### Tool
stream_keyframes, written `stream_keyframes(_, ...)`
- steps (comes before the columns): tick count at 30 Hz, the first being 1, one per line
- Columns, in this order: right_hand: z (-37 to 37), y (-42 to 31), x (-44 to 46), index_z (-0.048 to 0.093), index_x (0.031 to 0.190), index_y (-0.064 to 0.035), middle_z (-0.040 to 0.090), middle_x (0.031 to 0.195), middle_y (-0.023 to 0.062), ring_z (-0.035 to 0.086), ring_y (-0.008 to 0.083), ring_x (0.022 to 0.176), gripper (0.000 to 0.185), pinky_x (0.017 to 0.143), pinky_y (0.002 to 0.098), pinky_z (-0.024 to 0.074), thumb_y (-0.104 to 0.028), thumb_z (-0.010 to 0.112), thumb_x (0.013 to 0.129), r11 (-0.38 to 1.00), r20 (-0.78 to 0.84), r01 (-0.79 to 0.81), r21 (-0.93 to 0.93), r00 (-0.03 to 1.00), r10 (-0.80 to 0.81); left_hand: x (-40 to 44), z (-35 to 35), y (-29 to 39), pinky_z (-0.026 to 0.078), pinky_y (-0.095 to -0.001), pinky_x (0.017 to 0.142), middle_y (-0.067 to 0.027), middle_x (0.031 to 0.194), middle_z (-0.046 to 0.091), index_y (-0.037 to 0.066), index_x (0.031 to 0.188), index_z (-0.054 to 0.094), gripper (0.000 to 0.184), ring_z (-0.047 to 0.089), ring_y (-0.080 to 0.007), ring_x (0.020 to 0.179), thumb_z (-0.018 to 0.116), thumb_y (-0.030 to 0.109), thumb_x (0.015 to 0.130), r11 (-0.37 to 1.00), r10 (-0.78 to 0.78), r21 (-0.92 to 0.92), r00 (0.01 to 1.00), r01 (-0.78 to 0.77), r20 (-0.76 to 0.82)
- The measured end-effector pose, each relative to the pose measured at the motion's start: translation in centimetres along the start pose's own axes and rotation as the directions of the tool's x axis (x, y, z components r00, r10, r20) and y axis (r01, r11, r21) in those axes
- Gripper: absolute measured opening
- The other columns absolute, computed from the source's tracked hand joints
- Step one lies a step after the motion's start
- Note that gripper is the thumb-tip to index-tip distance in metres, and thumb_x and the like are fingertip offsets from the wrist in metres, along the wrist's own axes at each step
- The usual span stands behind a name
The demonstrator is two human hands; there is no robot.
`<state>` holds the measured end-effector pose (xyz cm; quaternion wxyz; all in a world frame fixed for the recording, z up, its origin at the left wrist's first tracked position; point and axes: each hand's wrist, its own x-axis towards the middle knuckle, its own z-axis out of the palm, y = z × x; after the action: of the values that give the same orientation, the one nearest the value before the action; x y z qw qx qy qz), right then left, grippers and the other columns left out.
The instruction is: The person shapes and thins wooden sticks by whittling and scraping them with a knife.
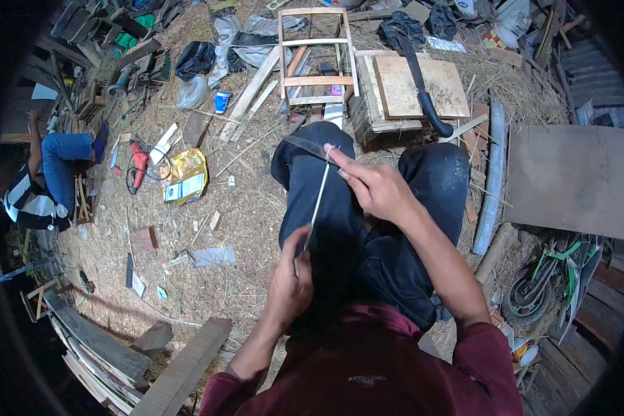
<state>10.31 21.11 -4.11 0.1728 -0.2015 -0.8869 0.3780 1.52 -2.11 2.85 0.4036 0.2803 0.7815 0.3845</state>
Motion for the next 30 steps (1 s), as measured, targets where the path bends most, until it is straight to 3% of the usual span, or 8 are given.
stream_keyframes(6, -1.9, 0.2, 0.9, 0.041, 0.148, -0.0034, 0.058, 0.135, 0.0218, 0.068, 0.0312, 0.108, 0.058, 0.090, 0.0330, 0.0519, -0.010, 0.062, 0.094, 0.984, -0.005, -0.116, 0.138, 0.993, 0.118, 1.1, 0.9, -3.9, 0.046, -0.0341, 0.062, -0.0077, 0.078, 0.064, 0.006, 0.141, 0.043, 0.039, 0.058, -0.0200, 0.060, 0.043, 0.008, 0.103, 0.904, 0.428, 0.060, 0.898, -0.424, -0.104)
stream_keyframes(8, -2.5, 0.0, 1.2, 0.029, 0.151, 0.0037, 0.064, 0.130, 0.0226, 0.068, 0.0235, 0.106, 0.076, 0.090, 0.0337, 0.0505, -0.015, 0.070, 0.091, 0.994, -0.175, -0.009, 0.111, 0.984, 0.029, 3.1, 0.6, -2.2, 0.041, -0.0290, 0.056, -0.0011, 0.070, 0.057, 0.005, 0.141, 0.041, 0.038, 0.049, -0.0124, 0.056, 0.044, 0.010, 0.104, 0.926, 0.369, -0.051, 0.926, -0.373, -0.078)
stream_keyframes(10, -4.5, -0.5, 0.9, 0.047, 0.139, 0.0053, 0.069, 0.101, 0.0209, 0.068, 0.0274, 0.090, 0.063, 0.080, 0.0379, 0.0500, -0.018, 0.074, 0.088, 0.970, -0.079, -0.236, 0.056, 0.968, 0.240, 4.9, 0.2, -0.8, 0.036, -0.0249, 0.053, 0.0024, 0.065, 0.050, 0.005, 0.138, 0.042, 0.034, 0.043, -0.0074, 0.054, 0.045, 0.011, 0.104, 0.952, 0.217, -0.215, 0.976, -0.217, -0.023)
stream_keyframes(11, -4.8, 0.3, 0.8, 0.055, 0.131, 0.0055, 0.068, 0.091, 0.0206, 0.068, 0.0311, 0.082, 0.053, 0.075, 0.0401, 0.0499, -0.018, 0.074, 0.087, 0.987, -0.121, -0.134, -0.092, 0.985, 0.122, 5.8, 0.0, -0.3, 0.035, -0.0233, 0.052, 0.0034, 0.065, 0.047, 0.004, 0.135, 0.043, 0.032, 0.041, -0.0057, 0.055, 0.046, 0.011, 0.104, 0.947, 0.150, -0.286, 0.989, -0.144, -0.002)
stream_keyframes(14, -5.1, 2.0, 0.3, 0.063, 0.105, 0.0040, 0.064, 0.082, 0.0229, 0.064, 0.0410, 0.076, 0.033, 0.069, 0.0452, 0.0486, -0.021, 0.074, 0.086, 0.965, -0.014, -0.119, -0.232, 0.993, 0.118, 8.2, 0.2, -0.4, 0.021, -0.0227, 0.043, 0.0090, 0.057, 0.035, 0.006, 0.118, 0.050, 0.017, 0.028, -0.0024, 0.047, 0.051, 0.015, 0.104, 0.893, 0.079, -0.439, 0.995, -0.098, -0.063)
stream_keyframes(18, -3.2, 0.0, 0.4, 0.061, 0.083, 0.0021, 0.063, 0.075, 0.0240, 0.062, 0.0451, 0.075, 0.026, 0.068, 0.0498, 0.0482, -0.022, 0.071, 0.085, 0.974, 0.036, -0.126, -0.187, 0.990, 0.135, 9.6, 0.1, -0.7, 0.024, -0.0239, 0.041, 0.0051, 0.055, 0.041, 0.007, 0.103, 0.048, 0.016, 0.033, -0.0046, 0.044, 0.052, 0.022, 0.105, 0.859, -0.014, -0.511, 0.999, -0.008, -0.040)
stream_keyframes(25, -3.3, 2.5, 2.7, 0.066, 0.091, -0.0006, 0.067, 0.077, 0.0267, 0.066, 0.0461, 0.080, 0.026, 0.077, 0.0537, 0.0528, -0.026, 0.066, 0.083, 0.842, -0.076, -0.514, -0.164, 0.857, 0.509, 8.8, 0.6, 0.0, 0.026, -0.0248, 0.044, 0.0052, 0.057, 0.041, 0.004, 0.103, 0.047, 0.016, 0.034, -0.0030, 0.049, 0.050, 0.020, 0.104, 0.917, -0.062, -0.398, 0.997, 0.040, -0.043)
stream_keyframes(30, -2.6, 0.7, 2.1, 0.068, 0.089, -0.0069, 0.068, 0.076, 0.0226, 0.068, 0.0429, 0.077, 0.016, 0.072, 0.0512, 0.0549, -0.018, 0.069, 0.077, 0.937, 0.077, -0.188, -0.295, 0.973, 0.219, 9.0, 0.7, -0.6, 0.032, -0.0289, 0.045, 0.0018, 0.056, 0.044, 0.003, 0.098, 0.049, 0.019, 0.039, -0.0068, 0.047, 0.053, 0.021, 0.103, 0.939, -0.030, -0.343, 0.995, -0.005, -0.095)
